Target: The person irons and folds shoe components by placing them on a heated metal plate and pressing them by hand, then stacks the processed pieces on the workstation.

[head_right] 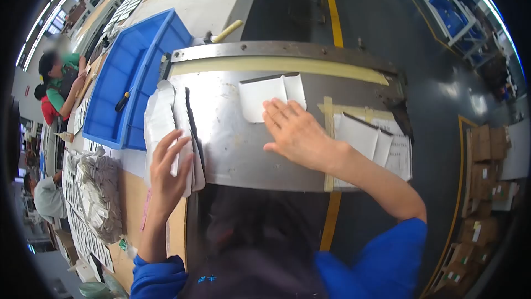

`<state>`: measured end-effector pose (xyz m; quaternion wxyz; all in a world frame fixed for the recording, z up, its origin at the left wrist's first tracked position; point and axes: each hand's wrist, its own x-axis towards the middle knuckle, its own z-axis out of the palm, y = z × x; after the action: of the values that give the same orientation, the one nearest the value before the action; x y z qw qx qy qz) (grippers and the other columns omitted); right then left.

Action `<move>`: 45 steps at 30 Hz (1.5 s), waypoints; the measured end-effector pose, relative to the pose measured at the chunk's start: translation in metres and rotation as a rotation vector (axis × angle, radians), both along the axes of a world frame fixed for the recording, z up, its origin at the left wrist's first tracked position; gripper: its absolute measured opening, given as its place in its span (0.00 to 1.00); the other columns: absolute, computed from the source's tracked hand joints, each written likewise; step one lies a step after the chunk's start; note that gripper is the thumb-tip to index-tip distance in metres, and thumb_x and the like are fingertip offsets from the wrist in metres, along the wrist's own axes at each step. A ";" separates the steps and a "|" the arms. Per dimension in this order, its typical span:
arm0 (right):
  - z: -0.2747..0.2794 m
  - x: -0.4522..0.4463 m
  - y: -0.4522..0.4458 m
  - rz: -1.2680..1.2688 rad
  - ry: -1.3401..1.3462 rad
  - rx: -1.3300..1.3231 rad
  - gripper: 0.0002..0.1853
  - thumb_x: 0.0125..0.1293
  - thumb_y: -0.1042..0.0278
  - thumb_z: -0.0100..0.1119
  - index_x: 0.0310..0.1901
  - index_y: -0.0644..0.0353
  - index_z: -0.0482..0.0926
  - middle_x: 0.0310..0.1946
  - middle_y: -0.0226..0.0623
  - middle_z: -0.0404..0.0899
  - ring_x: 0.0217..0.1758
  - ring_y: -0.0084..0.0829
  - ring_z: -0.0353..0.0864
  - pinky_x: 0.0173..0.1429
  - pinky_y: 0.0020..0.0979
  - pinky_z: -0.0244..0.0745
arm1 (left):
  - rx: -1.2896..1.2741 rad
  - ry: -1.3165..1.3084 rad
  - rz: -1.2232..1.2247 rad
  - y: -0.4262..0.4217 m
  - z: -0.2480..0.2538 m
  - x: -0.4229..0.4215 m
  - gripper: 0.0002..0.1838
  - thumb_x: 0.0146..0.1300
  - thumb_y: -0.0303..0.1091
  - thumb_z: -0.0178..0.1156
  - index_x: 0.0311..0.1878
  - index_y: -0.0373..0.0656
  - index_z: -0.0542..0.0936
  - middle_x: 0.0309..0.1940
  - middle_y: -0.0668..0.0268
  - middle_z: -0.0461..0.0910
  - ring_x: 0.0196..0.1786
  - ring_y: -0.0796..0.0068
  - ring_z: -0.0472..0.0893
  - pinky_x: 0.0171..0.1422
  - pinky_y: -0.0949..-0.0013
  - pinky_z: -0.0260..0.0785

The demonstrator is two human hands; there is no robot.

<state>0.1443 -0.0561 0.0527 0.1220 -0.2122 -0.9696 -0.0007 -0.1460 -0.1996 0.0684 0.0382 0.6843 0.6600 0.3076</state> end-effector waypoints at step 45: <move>-0.024 0.034 -0.179 -0.491 1.775 -1.448 0.15 0.80 0.70 0.57 0.60 0.69 0.82 0.56 0.42 0.85 0.59 0.29 0.83 0.66 0.32 0.76 | 0.060 -0.154 0.519 -0.100 -0.054 -0.029 0.20 0.76 0.31 0.59 0.68 0.37 0.77 0.72 0.51 0.71 0.74 0.56 0.71 0.78 0.54 0.62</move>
<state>0.1787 -0.2348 0.0287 0.6033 -0.3396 -0.2512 0.6764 -0.1749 -0.2999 0.0146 -0.0122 0.4676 0.7991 0.3777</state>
